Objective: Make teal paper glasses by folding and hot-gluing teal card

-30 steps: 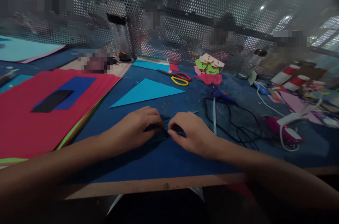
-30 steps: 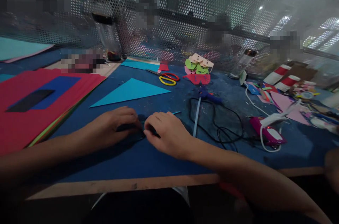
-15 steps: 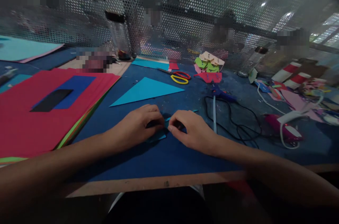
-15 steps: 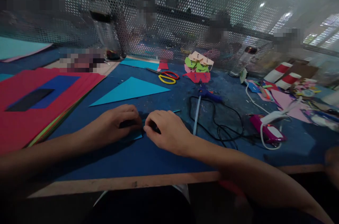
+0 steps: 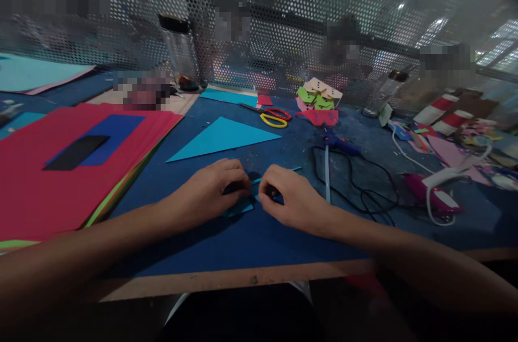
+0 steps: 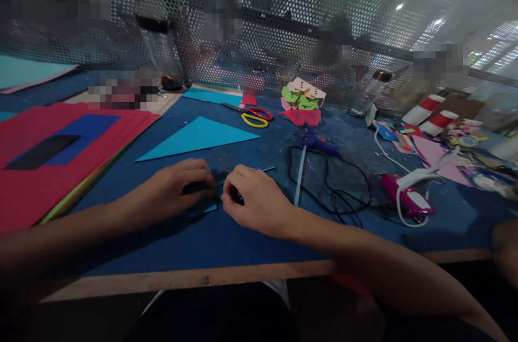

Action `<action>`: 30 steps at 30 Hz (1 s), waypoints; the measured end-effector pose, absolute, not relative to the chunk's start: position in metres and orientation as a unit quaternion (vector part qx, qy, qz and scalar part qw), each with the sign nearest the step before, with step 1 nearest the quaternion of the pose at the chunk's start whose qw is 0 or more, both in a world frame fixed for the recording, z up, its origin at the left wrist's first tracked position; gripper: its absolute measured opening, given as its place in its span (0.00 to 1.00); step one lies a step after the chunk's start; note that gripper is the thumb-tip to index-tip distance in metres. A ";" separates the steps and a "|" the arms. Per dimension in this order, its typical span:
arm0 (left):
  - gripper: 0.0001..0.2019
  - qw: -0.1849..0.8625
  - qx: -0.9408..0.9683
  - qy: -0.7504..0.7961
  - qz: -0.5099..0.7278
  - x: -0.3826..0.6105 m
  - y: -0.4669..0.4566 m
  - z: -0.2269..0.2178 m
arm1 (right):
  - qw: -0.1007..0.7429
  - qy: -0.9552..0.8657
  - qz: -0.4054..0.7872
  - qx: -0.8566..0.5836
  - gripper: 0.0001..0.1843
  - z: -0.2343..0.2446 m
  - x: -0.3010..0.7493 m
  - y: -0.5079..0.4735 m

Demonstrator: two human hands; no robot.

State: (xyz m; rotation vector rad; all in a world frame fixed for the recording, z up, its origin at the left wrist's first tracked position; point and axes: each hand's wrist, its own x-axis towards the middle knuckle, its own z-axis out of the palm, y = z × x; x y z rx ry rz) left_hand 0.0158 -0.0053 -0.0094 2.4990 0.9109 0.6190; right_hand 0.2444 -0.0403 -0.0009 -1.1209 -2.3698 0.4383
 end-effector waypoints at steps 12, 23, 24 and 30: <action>0.06 0.195 0.899 0.320 0.227 0.016 -0.005 -0.012 | 0.228 -0.870 0.151 -0.409 0.04 0.000 0.245 -0.041; 0.05 0.198 0.897 0.320 0.231 0.016 -0.003 -0.013 | 0.239 -0.856 0.169 -0.427 0.03 -0.001 0.245 -0.040; 0.05 0.199 0.897 0.320 0.231 0.016 -0.003 -0.013 | 0.239 -0.854 0.174 -0.428 0.03 -0.001 0.244 -0.040; 0.06 0.204 0.894 0.326 0.231 0.018 -0.005 -0.009 | 0.236 -0.853 0.174 -0.431 0.04 0.000 0.243 -0.040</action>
